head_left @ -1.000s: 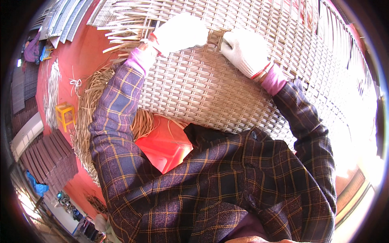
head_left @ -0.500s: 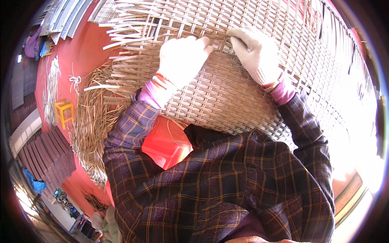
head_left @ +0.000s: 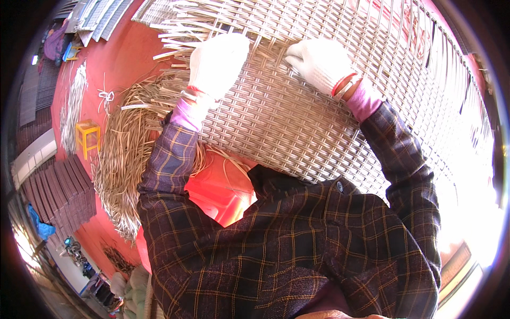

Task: The person weaves a large basket by hand, interlacing thin strips through a pre-formed frame. They repeatedly adjust the basket's position and tuck in loose ends to maintain a tight weave.

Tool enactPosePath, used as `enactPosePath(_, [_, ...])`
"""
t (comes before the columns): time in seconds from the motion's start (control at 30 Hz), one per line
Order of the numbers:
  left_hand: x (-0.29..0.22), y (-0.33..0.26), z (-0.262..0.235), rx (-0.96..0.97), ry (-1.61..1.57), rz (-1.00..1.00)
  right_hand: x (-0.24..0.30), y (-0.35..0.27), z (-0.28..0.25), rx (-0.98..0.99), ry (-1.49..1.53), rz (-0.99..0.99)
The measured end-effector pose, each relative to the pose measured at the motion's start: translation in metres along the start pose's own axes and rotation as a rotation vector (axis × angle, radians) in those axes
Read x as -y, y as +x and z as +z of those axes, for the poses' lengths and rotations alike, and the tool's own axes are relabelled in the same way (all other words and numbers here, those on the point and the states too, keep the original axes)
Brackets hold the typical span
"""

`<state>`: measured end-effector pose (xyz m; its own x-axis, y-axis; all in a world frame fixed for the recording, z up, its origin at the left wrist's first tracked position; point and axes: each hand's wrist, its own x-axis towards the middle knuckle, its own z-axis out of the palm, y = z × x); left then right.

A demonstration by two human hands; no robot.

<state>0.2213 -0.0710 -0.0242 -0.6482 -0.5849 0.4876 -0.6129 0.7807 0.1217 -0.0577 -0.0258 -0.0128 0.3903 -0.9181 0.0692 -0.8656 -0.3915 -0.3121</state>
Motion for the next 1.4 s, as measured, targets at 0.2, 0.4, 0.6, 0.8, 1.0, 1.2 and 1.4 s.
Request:
enactPosePath(0.2, [0.021,0.008,0.009,0.197,-0.028,0.051,0.001,0.015,-0.009,0.128,-0.002,0.02])
enactPosePath(0.4, [0.028,0.014,0.004,0.177,0.085,0.316,0.008,0.011,0.002,0.005,-0.118,0.036])
enactPosePath(0.6, [0.011,0.022,0.018,0.287,0.272,0.044,0.011,0.006,0.015,-0.236,-0.044,-0.021])
enactPosePath(0.8, [0.038,0.032,0.005,0.224,0.143,0.156,0.007,0.005,0.018,-0.233,-0.029,0.012])
enactPosePath(1.0, [0.051,0.027,0.004,0.182,-0.063,0.134,0.008,0.004,0.022,-0.265,0.0,0.019])
enactPosePath(1.2, [0.044,0.019,-0.024,0.288,0.305,0.018,0.009,0.005,0.023,-0.279,-0.006,0.028])
enactPosePath(1.4, [0.053,-0.015,-0.05,0.298,0.276,-0.068,0.012,0.004,0.019,-0.267,0.012,0.053])
